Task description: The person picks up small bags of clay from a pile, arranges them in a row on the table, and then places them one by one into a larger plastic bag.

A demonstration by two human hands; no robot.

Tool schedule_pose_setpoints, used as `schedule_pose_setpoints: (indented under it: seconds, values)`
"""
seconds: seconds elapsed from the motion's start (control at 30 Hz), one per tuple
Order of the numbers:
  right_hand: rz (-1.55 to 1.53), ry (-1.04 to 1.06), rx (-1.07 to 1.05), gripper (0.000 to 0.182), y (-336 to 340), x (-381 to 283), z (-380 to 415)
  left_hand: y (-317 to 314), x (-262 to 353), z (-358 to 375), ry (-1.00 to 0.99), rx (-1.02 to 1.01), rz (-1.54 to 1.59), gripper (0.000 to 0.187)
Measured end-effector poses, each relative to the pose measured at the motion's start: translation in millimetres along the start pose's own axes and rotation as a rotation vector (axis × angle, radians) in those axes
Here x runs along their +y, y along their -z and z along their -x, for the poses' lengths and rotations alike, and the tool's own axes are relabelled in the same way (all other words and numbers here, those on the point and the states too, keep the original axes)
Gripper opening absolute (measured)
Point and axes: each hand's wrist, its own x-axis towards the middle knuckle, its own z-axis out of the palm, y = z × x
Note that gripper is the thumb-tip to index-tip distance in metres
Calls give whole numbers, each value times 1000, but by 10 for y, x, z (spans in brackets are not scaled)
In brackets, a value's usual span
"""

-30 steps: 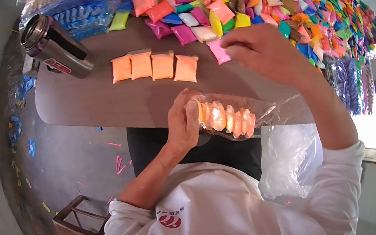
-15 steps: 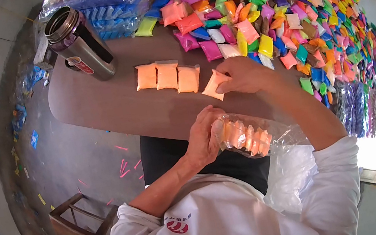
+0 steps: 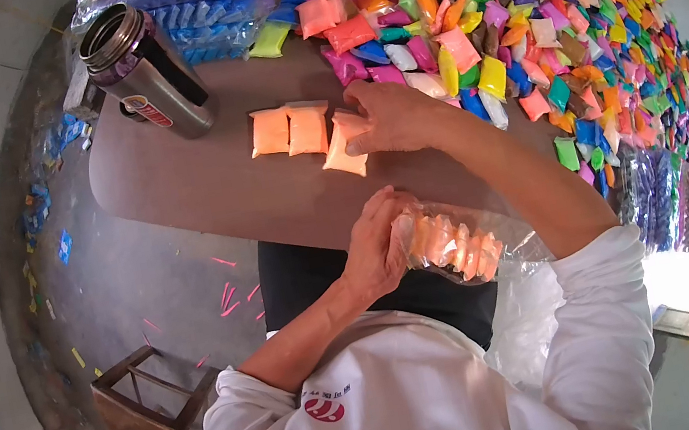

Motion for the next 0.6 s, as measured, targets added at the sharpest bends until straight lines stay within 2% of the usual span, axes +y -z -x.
schedule_pose_setpoints:
  seconds: [0.07,0.17,0.23,0.33,0.37,0.4,0.43,0.5,0.57,0.6]
  values:
    - [12,-2,16,57,-42,80,-1,1,20,-33,-2,-7,-5,41]
    - [-51,-38,-61,42,40,31,61,-1,42,-32,23,4,-10,46]
    - [-127,32,25,41,118,31,207,-30,23,5,53,24,-19,49]
    - [-200,16,251,41,440,-98,766,-49,-12,45,168,25,28,51]
    - [-192,-86,343,32,579,-228,1065,-54,-31,35,149,21,46,50]
    - [-176,-73,440,31,666,-270,1361,-49,-44,35,133,19,62,50]
    - [-155,-49,538,34,730,-265,1662,-51,-58,35,90,10,65,46]
    - [-194,-141,682,50,723,-266,2284,-31,-79,12,-4,7,53,40]
    - [-241,-244,746,55,583,-286,2871,-40,-61,-5,14,5,81,41]
    - [-298,-310,796,50,451,-304,3059,-41,-45,-2,27,4,89,41]
